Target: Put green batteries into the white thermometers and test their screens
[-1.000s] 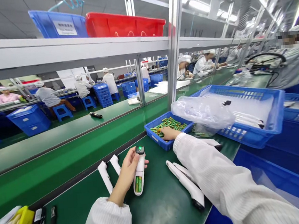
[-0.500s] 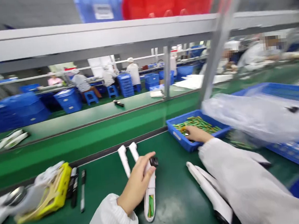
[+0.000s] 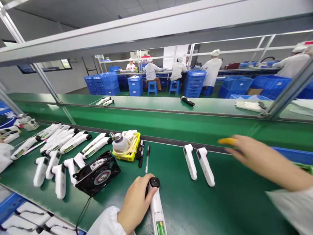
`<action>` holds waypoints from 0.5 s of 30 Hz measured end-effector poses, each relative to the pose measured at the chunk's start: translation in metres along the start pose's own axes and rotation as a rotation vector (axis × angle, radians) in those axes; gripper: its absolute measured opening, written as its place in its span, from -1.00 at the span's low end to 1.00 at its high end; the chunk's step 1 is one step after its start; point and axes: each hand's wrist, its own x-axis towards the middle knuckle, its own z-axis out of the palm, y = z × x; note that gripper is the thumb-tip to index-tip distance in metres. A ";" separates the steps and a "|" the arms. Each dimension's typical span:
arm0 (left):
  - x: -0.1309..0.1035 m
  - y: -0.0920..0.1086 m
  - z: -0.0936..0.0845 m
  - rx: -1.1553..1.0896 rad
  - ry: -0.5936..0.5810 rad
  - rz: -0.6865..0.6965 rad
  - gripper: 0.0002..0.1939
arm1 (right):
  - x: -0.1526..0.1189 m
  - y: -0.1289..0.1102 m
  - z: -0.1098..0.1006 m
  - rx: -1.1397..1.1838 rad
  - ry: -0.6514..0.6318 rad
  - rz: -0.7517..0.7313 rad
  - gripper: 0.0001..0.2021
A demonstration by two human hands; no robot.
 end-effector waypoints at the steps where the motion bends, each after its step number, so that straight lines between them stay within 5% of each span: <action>1: 0.000 -0.004 -0.002 0.028 0.020 0.008 -0.77 | 0.020 -0.041 0.010 0.037 -0.075 -0.019 -0.81; 4: 0.010 -0.015 -0.012 0.139 0.123 0.019 -0.70 | 0.072 -0.145 0.055 0.217 -0.218 -0.081 -0.82; 7: 0.030 -0.020 -0.025 0.278 0.255 -0.024 -0.65 | 0.101 -0.203 0.106 0.236 -0.222 -0.119 -0.90; 11: 0.055 -0.017 -0.039 0.437 0.313 -0.080 -0.64 | 0.115 -0.226 0.152 0.221 -0.189 -0.064 -0.89; 15: 0.067 -0.011 -0.050 0.547 0.284 -0.085 -0.64 | 0.118 -0.227 0.165 0.253 -0.192 -0.044 -0.91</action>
